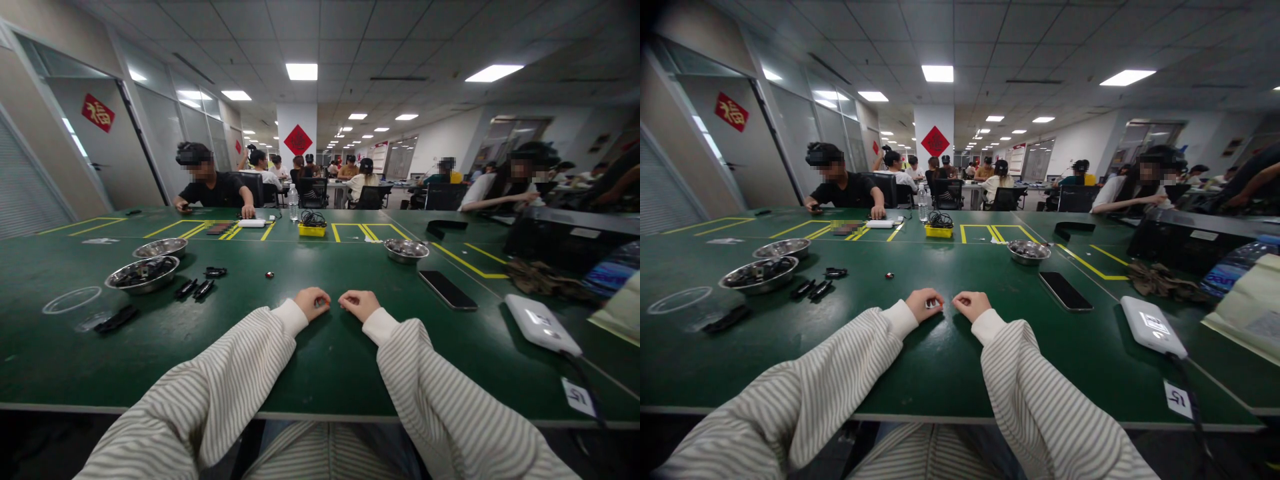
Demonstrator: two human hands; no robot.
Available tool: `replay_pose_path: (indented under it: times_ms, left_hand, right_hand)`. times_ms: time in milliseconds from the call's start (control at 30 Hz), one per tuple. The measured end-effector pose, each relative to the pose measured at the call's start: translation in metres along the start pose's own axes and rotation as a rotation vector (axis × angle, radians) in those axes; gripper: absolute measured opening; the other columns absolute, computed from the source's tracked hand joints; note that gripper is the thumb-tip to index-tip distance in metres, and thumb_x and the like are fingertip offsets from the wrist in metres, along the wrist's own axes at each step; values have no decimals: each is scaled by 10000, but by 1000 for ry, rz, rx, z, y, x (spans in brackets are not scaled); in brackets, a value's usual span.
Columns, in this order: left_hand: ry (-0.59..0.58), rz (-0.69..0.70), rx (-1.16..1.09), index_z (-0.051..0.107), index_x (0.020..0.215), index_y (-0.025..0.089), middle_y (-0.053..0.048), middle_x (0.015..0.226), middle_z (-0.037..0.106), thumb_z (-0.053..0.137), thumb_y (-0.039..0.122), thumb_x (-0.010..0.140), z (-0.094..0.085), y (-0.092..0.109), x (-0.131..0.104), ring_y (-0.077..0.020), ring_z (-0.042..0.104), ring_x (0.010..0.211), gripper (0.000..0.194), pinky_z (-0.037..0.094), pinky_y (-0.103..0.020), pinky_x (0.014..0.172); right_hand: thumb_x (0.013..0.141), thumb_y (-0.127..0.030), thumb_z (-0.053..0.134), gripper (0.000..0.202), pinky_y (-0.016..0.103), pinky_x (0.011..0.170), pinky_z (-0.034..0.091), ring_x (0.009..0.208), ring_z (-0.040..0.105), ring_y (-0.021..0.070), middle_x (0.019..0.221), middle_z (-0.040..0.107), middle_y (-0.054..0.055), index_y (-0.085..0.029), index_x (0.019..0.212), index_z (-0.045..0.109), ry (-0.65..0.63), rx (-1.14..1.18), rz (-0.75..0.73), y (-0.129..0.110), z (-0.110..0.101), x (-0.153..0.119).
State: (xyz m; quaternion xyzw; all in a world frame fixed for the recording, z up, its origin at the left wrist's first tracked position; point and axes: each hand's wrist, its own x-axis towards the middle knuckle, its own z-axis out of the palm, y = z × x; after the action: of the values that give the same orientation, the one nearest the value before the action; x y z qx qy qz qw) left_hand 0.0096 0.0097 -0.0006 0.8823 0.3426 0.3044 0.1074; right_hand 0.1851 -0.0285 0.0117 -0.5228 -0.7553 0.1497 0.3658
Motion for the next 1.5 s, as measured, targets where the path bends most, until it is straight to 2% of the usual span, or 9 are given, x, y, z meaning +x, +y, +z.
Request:
replay_pose_path:
  times_ms: [200, 367, 467, 567, 667, 833, 1067, 1333, 1500]
  left_hand:
    - [-128, 25, -20, 585, 714, 177, 23, 651, 561, 602, 251, 588, 11, 23, -3, -86, 483, 595, 147, 388, -200, 597]
    - [-60, 30, -30, 552, 869, 179, 4, 745, 586, 594, 350, 590, -2, 14, -1, -111, 487, 646, 330, 397, -235, 634]
    - [99, -37, 91, 550, 873, 171, -28, 823, 574, 522, 345, 661, -18, -13, 2, -149, 470, 793, 276, 376, -278, 740]
    - [237, -239, 297, 524, 961, 190, -50, 992, 517, 529, 266, 652, -35, -57, 3, -215, 369, 969, 318, 308, -335, 832]
    - [243, -488, 351, 445, 1081, 182, -67, 1090, 452, 537, 183, 636, -49, -99, -2, -238, 349, 968, 454, 313, -347, 803]
    - [166, -519, 315, 532, 966, 152, -55, 939, 526, 513, 137, 662, -57, -122, -8, -186, 412, 838, 305, 336, -322, 755]
    - [48, -382, 227, 590, 845, 165, -8, 742, 559, 561, 189, 647, -50, -101, -3, -104, 475, 654, 202, 391, -223, 656]
    - [-4, -35, -42, 578, 833, 161, -4, 714, 570, 557, 232, 654, -9, -19, 1, -82, 504, 623, 194, 427, -201, 601]
    - [25, 18, -156, 561, 862, 158, -2, 723, 549, 557, 194, 647, 1, 13, -4, -74, 511, 636, 218, 444, -190, 611]
  right_hand:
    - [655, -256, 502, 170, 187, 479, 398, 477, 529, 98, 523, 607, 8, -159, 616, 637, 12, -40, -3, -3, -1, 0]
    - [649, -251, 514, 170, 189, 502, 403, 512, 523, 95, 586, 615, 13, -152, 711, 637, -58, -8, -21, -1, 0, -1]
    - [621, -271, 556, 187, 198, 509, 400, 511, 498, 89, 627, 608, 12, -162, 751, 633, -127, -32, -80, 1, 2, -1]
    - [551, -306, 628, 248, 209, 531, 404, 532, 479, 83, 763, 597, 31, -177, 762, 637, -163, -56, -177, 5, 3, -1]
    - [555, -313, 635, 218, 211, 552, 410, 583, 495, 93, 805, 584, 37, -192, 735, 647, -193, -56, -223, 7, 4, -1]
    - [592, -314, 614, 170, 206, 554, 402, 638, 511, 112, 760, 593, 36, -195, 707, 654, -201, -70, -244, 7, 4, 0]
    - [604, -321, 597, 206, 198, 501, 394, 513, 507, 93, 625, 610, 29, -152, 709, 650, -163, -43, -163, 3, 4, -2]
    - [604, -262, 591, 211, 203, 511, 439, 538, 571, 118, 659, 655, 38, -145, 768, 655, -63, 25, 10, -1, 1, -1]
    - [602, -227, 584, 213, 221, 534, 470, 556, 593, 140, 688, 663, 54, -134, 778, 660, -27, 41, 29, -1, 2, 0]
